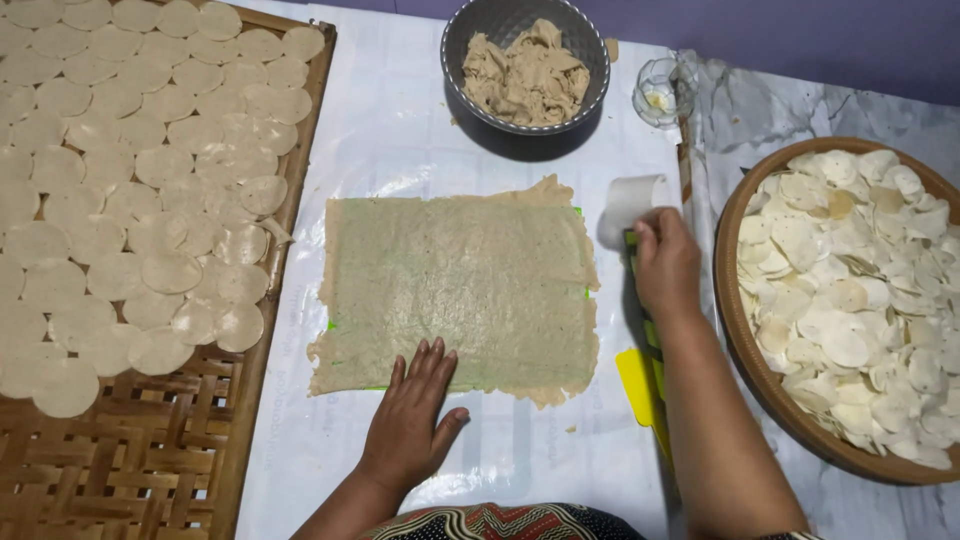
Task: Flattening dough with a roller and cutting it into circular shapes using a mold.
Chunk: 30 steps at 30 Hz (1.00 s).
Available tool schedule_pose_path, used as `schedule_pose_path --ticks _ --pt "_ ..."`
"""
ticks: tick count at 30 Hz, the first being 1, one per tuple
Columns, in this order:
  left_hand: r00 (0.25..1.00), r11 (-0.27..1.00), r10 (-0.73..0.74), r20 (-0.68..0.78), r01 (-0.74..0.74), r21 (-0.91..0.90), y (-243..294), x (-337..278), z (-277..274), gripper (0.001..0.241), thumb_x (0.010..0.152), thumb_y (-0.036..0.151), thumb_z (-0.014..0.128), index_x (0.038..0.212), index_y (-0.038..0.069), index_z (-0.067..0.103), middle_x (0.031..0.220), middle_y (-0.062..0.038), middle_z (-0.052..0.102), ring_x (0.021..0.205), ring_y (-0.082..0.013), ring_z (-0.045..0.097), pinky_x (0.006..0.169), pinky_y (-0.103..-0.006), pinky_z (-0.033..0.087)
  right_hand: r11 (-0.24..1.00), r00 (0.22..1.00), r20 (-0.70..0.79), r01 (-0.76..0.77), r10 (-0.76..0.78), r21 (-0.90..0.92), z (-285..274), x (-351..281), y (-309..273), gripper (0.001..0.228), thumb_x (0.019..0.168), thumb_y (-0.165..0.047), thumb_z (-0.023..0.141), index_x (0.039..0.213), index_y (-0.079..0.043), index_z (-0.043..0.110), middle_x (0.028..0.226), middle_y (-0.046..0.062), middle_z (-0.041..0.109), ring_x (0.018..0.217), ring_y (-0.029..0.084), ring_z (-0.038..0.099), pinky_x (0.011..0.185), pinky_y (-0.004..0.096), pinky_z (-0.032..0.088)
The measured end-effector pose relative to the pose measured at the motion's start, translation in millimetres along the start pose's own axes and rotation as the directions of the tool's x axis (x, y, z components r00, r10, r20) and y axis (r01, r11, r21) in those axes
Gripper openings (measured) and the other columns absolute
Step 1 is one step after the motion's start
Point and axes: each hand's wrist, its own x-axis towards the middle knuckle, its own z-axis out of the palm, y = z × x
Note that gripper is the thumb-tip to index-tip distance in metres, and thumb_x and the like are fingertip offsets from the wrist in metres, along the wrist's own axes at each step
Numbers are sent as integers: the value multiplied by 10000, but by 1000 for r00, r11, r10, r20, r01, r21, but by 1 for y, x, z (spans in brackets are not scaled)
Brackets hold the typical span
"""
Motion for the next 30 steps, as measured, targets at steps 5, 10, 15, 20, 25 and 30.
schedule_pose_path --ticks 5,10,15,20,25,30 --pt "997 992 5 -76 -15 -128 4 0 -12 613 1030 400 416 1528 45 376 1642 -177 334 1553 -338 224 1257 -494 147 985 997 -29 80 -76 155 -3 -74 -4 55 1003 -6 577 1030 25 613 1057 135 635 902 259 615 818 376 512" --pt "989 997 -27 -142 15 -82 6 -9 -33 519 1006 285 488 1471 59 444 1606 -166 403 1540 -342 252 1273 -490 158 985 994 -26 112 -109 133 -18 -126 0 87 952 22 603 1037 21 620 1066 126 604 886 274 599 812 366 493" --pt "919 984 -113 -378 156 82 -31 -26 -37 552 999 283 591 1498 66 494 1578 -239 436 1507 -451 304 1219 -630 183 986 989 93 105 -117 130 -23 -150 11 71 1035 -100 623 987 -81 671 1002 77 651 1035 328 689 889 438 554" --pt "869 970 -194 -455 238 41 -57 -34 -26 530 1035 229 563 1514 29 454 1615 -243 381 1528 -437 251 1232 -600 154 980 973 145 163 -178 110 -29 -162 -1 48 1010 -99 652 1007 -100 700 1052 58 664 1046 320 693 903 448 557" --pt "856 963 -259 -447 266 -47 -51 -32 -31 506 1054 224 535 1506 16 441 1621 -248 361 1533 -431 231 1242 -585 146 981 952 239 180 -193 77 -32 -165 -6 83 988 -82 649 1028 -124 707 1083 73 665 1055 361 688 898 495 565" --pt "857 960 -268 -440 275 -49 -50 -33 -31 477 1081 234 492 1499 9 448 1610 -244 382 1532 -419 244 1250 -560 145 982 926 331 186 -183 23 -26 -164 -10 188 961 3 610 1051 -116 725 1106 96 649 1041 371 695 899 494 581"
